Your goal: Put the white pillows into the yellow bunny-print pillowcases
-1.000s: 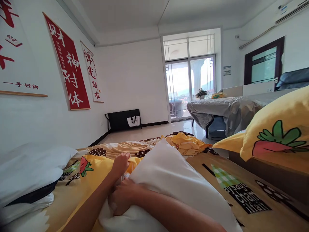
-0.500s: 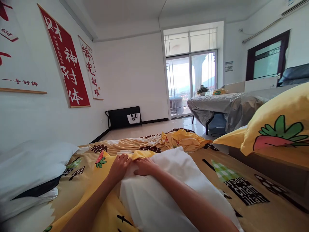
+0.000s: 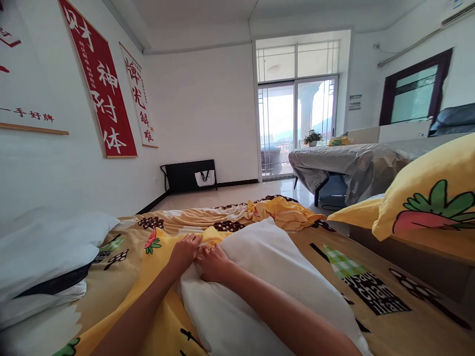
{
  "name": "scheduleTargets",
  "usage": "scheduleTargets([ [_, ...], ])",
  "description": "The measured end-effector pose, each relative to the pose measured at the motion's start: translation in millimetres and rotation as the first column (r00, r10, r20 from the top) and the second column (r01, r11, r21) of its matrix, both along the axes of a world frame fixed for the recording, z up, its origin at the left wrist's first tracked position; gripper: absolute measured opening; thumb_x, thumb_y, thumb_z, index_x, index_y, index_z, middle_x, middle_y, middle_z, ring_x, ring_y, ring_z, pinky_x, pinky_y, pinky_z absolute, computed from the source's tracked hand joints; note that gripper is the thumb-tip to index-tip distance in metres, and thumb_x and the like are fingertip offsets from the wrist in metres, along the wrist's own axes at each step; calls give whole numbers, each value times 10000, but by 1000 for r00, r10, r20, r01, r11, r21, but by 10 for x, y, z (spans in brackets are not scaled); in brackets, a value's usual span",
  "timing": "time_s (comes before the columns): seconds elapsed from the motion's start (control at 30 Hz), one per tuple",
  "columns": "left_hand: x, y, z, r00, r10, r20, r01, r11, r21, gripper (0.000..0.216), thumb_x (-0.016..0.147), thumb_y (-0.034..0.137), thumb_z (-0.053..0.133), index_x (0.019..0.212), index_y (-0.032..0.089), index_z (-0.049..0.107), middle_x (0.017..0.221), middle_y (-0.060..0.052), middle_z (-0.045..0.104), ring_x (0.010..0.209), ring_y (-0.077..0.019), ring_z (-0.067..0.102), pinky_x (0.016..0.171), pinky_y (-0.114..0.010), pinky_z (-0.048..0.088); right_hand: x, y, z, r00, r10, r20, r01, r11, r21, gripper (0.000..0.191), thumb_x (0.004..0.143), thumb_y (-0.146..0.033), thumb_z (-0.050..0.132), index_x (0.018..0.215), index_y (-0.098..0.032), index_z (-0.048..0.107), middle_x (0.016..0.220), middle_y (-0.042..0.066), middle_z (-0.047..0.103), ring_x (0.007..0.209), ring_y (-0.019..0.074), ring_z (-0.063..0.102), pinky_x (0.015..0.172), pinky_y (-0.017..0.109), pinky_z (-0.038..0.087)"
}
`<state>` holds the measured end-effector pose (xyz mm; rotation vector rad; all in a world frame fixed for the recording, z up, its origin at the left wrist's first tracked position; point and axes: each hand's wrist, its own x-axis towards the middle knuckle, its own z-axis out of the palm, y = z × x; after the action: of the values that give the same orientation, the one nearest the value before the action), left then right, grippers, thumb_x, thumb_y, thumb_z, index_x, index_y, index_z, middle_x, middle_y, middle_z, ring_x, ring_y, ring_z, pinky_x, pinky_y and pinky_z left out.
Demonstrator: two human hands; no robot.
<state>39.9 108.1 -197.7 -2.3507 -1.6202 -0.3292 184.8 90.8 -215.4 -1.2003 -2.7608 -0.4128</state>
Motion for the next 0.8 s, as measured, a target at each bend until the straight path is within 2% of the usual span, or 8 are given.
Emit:
scheduleTargets([
  [0.17,340,-51,18,999,-19,42,24,995,-101,265,925,253,366,1079,186,570,915,-113,685,866,-216,654,729,-304,467,52,90,-14,998,-46,-30,44,996,-77,455,752,-383,621,1136,-140,644,1138,186,643,1075,338,567,938,467,412],
  [0.27,461,-155,-13,996,-89,31,92,984,-151,274,924,242,347,1037,189,591,901,-123,687,873,-237,657,759,-340,467,144,215,-42,992,-91,-84,82,991,-104,351,794,-352,575,1085,-179,670,1125,141,662,1145,313,532,964,416,399],
  [0.33,424,-204,-37,994,-100,37,105,978,-178,271,915,226,352,1005,172,601,888,-134,686,864,-252,658,760,-358,470,199,260,-43,987,-114,-112,100,987,-124,330,800,-353,569,1052,-173,683,1126,141,664,1144,310,536,958,404,402],
  [0.43,178,-270,-68,990,-112,84,128,968,-215,279,928,296,362,974,169,606,943,-124,680,883,-246,650,754,-334,480,310,212,47,983,-127,-135,104,981,-165,348,786,-379,595,1029,-148,692,1086,153,679,1045,315,595,912,424,428],
  [0.53,-156,-419,-114,969,-177,175,219,940,-263,270,934,326,384,1083,219,583,1086,-65,655,992,-185,617,837,-264,469,448,-52,231,977,-84,-194,51,985,-165,367,827,-312,560,1164,-186,633,1166,112,656,1073,271,589,948,406,412],
  [0.63,-385,-680,-204,913,-236,333,317,924,-215,296,936,268,364,1178,230,530,1171,-64,607,1064,-165,569,914,-262,435,545,-536,321,950,13,-312,-47,994,-101,359,919,-276,425,1246,-244,569,1278,71,596,1200,216,510,1032,367,349],
  [0.7,-431,-869,-271,891,-286,352,365,913,-183,257,924,234,358,1080,207,560,1125,-80,607,1029,-182,565,892,-291,437,579,-877,232,936,142,-321,-176,981,-81,386,928,-328,427,1294,-252,521,1355,70,534,1235,224,484,1057,396,327],
  [0.8,-373,-1078,-326,904,-379,197,422,860,-285,178,896,259,430,842,191,586,933,-57,648,900,-197,594,830,-323,439,637,-1214,-73,948,255,-193,-270,961,-55,491,869,-412,538,1324,-234,494,1434,113,443,1310,316,398,1052,466,317],
])
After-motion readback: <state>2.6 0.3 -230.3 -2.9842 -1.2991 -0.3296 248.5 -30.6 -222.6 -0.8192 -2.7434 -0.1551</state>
